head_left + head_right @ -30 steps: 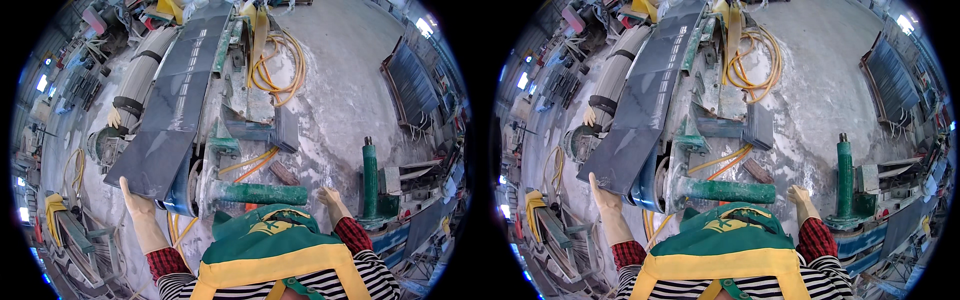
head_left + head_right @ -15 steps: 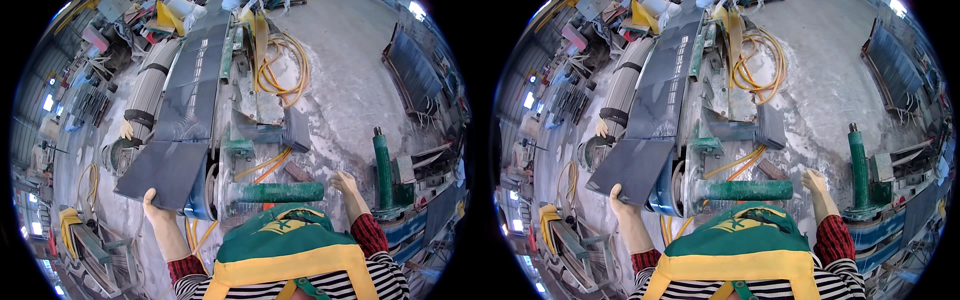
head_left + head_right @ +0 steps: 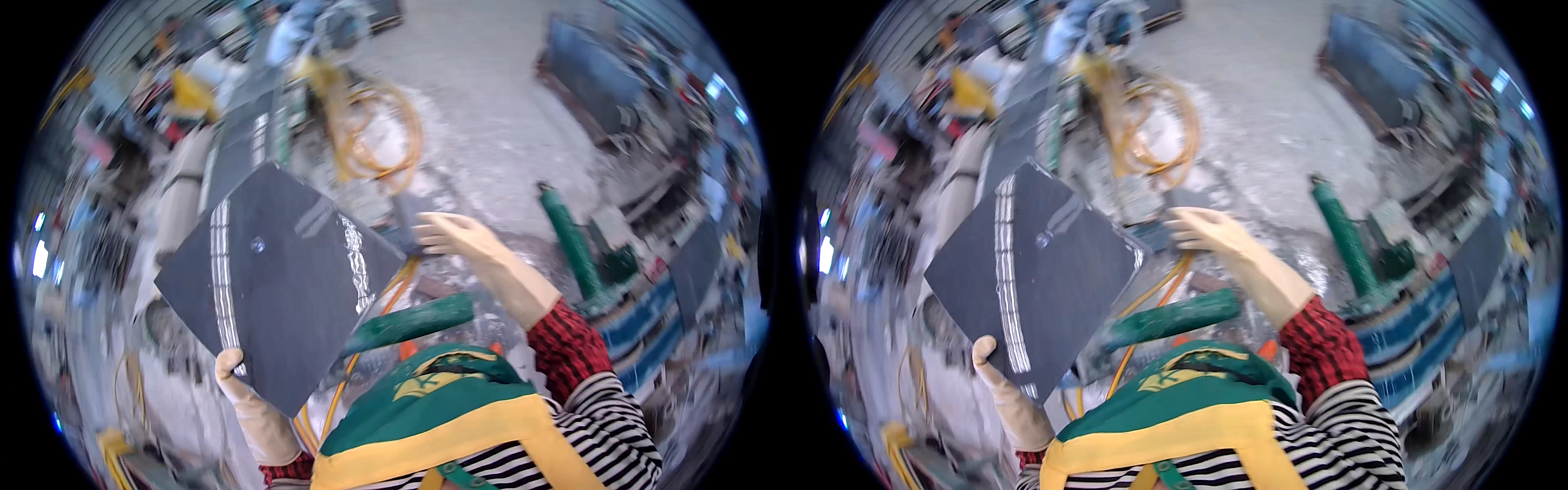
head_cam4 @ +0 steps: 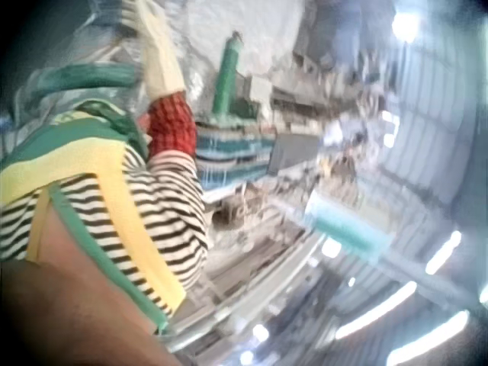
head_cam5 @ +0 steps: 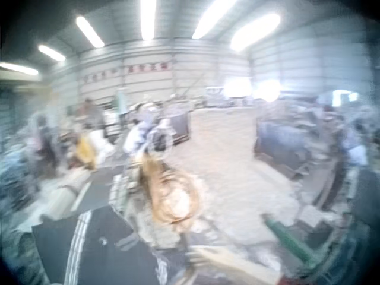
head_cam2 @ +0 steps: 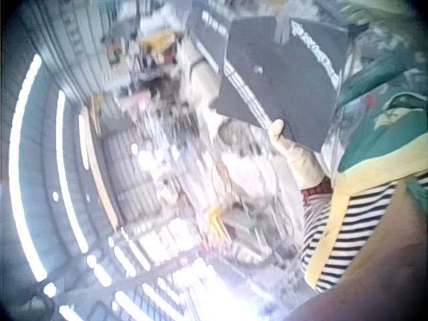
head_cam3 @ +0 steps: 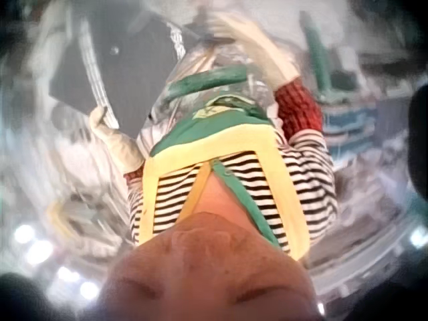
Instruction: The person repeatedly picks up dark rectangular slabs from a stack and places them onto a moving conveyor belt. The slabs are fed into a processing machine in a continuous loop throughout the clip.
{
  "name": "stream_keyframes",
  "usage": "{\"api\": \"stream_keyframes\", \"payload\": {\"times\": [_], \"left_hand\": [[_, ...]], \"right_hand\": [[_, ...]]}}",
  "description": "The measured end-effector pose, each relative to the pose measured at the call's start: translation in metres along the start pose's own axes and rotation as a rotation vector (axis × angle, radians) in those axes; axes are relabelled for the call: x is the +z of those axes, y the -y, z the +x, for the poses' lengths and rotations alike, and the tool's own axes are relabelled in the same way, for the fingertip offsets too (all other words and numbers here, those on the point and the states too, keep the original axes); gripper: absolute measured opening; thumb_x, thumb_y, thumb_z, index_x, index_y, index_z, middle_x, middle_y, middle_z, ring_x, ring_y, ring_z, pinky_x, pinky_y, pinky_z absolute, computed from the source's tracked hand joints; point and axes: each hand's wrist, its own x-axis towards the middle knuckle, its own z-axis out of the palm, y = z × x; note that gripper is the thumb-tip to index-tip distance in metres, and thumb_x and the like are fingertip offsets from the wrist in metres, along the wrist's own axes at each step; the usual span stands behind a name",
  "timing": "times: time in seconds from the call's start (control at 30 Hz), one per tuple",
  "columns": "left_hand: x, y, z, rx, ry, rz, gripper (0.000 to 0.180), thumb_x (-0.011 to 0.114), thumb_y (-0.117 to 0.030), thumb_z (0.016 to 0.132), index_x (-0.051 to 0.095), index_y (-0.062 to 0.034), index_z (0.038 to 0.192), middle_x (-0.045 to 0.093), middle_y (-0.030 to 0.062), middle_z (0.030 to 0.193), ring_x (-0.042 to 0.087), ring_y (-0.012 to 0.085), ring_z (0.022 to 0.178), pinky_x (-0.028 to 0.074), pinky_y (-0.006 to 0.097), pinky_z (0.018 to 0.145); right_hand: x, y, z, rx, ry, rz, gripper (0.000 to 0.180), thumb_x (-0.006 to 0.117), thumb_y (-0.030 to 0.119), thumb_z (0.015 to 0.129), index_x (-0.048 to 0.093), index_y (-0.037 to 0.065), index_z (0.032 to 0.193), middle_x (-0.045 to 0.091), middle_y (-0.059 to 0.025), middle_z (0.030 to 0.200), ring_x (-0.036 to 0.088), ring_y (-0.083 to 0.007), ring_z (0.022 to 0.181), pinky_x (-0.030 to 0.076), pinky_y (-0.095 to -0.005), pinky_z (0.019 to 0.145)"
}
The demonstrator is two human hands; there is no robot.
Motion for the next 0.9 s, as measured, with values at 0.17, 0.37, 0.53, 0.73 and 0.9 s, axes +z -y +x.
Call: {"api": "stream_keyframes", "payload": {"times": [0.17,0.37,0.53,0.73,0.9], "left_hand": [[0.056,0.101,0.050,-0.338,0.402,0.145,0.058,0.059,-0.010,0.068,0.058,0.0083,0.123,0.067,0.0219,0.117,0.067,0.0385,0.101,0.057,0.046,0.089],[0.160,0.278,0.074,-0.799,0.441,0.369,0.047,0.065,-0.016,0.079,0.061,0.0067,0.120,0.069,0.0197,0.113,0.068,0.0332,0.099,0.057,0.043,0.087],[0.234,0.449,0.052,-0.681,0.802,0.854,0.044,0.063,-0.026,0.095,0.059,0.0043,0.127,0.067,0.0129,0.116,0.065,0.0231,0.102,0.051,0.034,0.092],[0.285,0.599,-0.030,-0.720,1.183,1.059,0.043,0.050,-0.016,0.103,0.048,0.0035,0.141,0.060,0.0117,0.132,0.059,0.0166,0.115,0.047,0.028,0.098],[0.291,0.682,-0.048,-0.691,1.313,1.206,0.045,0.050,-0.012,0.098,0.049,0.0034,0.140,0.061,0.0115,0.129,0.059,0.0145,0.112,0.048,0.027,0.093]], "right_hand": [[-0.080,0.015,-0.090,-0.181,0.027,-0.310,0.049,0.061,0.039,0.097,0.059,0.003,0.131,0.067,-0.0106,0.117,0.064,-0.0169,0.095,0.051,-0.0304,0.083],[-0.163,-0.035,-0.252,-0.019,-0.695,0.094,0.048,0.068,0.035,0.091,0.062,0.001,0.125,0.067,-0.0032,0.101,0.058,-0.0097,0.082,0.047,-0.0261,0.072],[-0.217,-0.127,-0.376,-0.417,-1.060,0.416,0.039,0.065,0.023,0.096,0.061,-0.003,0.125,0.069,-0.0059,0.109,0.063,-0.0123,0.094,0.051,-0.0283,0.085],[-0.250,-0.183,-0.466,-0.426,-1.495,0.461,0.030,0.065,0.015,0.096,0.064,-0.001,0.122,0.068,-0.0035,0.107,0.062,-0.0100,0.091,0.050,-0.0244,0.080],[-0.276,-0.223,-0.500,-0.323,-1.678,0.436,0.025,0.066,0.017,0.095,0.067,0.000,0.113,0.068,-0.0007,0.095,0.061,-0.0078,0.079,0.049,-0.0240,0.072]]}}
